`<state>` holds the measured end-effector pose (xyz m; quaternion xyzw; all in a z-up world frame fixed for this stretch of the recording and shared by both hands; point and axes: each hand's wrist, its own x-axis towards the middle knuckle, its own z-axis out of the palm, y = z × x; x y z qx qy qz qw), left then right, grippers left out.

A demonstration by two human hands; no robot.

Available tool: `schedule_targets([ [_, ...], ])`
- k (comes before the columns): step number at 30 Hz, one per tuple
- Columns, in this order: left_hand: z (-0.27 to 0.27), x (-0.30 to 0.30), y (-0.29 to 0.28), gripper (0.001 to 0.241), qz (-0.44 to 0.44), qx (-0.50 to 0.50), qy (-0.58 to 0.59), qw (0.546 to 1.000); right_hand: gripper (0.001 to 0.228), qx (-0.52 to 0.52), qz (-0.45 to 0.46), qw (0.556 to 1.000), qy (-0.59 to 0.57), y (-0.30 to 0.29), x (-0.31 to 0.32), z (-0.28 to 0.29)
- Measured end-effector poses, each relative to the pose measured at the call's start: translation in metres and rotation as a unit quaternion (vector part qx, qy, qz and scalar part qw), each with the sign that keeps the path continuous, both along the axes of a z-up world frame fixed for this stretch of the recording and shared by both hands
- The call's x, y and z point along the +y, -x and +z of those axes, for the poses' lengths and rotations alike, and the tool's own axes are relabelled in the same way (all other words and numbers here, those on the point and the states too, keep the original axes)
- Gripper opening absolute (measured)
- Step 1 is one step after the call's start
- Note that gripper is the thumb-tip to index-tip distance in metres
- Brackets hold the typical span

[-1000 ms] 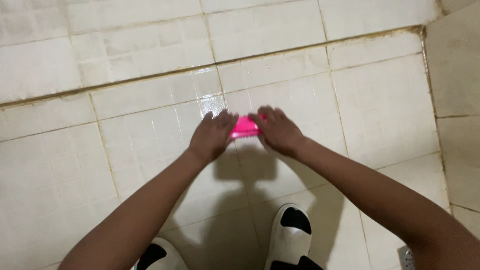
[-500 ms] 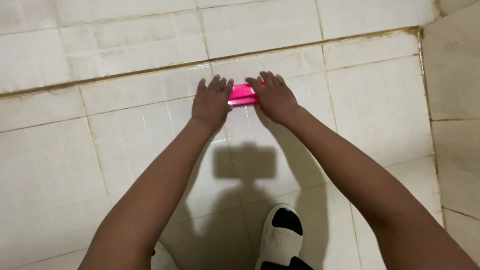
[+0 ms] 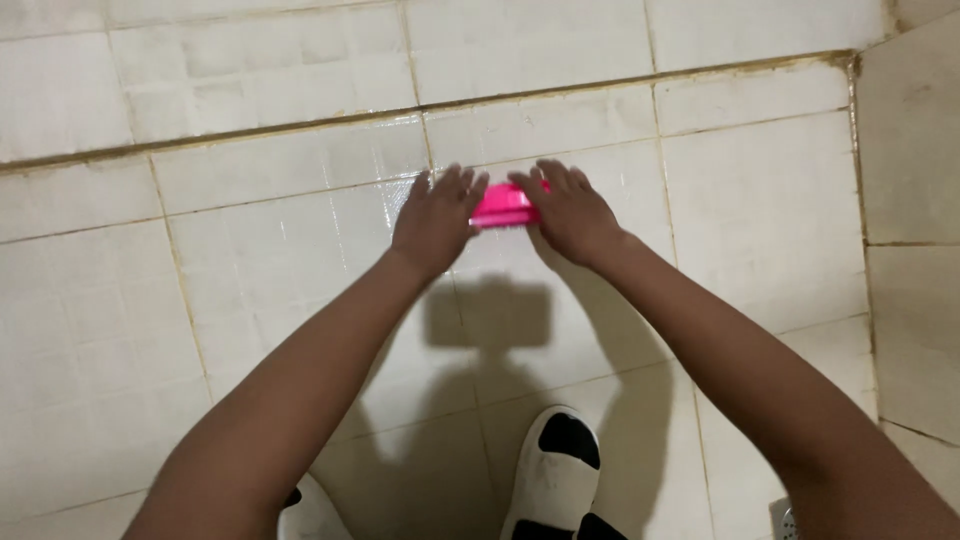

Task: The person scrubs a tiled bathroom floor using a pink handheld brush. They repeatedly rub the brush along the grout lines and tile surfaces in a back-and-forth motion, focusing on a small area near the toilet base.

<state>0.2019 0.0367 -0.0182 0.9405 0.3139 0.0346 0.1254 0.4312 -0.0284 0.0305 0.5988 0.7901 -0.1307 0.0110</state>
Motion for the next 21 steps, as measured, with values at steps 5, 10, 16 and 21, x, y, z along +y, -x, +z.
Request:
schedule_targets([
  [5,0.029,0.008,-0.007,0.076,0.040,0.079,0.024,0.996,0.065,0.001,-0.019,1.000,-0.003,0.001,0.008,0.001],
  [10,0.007,-0.026,0.022,0.075,0.009,0.033,0.044,0.998,0.063,0.007,-0.001,0.999,0.038,0.012,-0.026,0.003],
  [16,0.007,-0.014,0.022,0.074,-0.025,-0.012,0.056,0.998,0.065,0.023,0.017,0.997,0.068,0.014,-0.013,0.008],
  [21,0.026,0.017,0.004,0.077,0.059,0.074,0.027,0.995,0.074,-0.038,0.011,0.999,0.015,0.011,0.029,0.005],
])
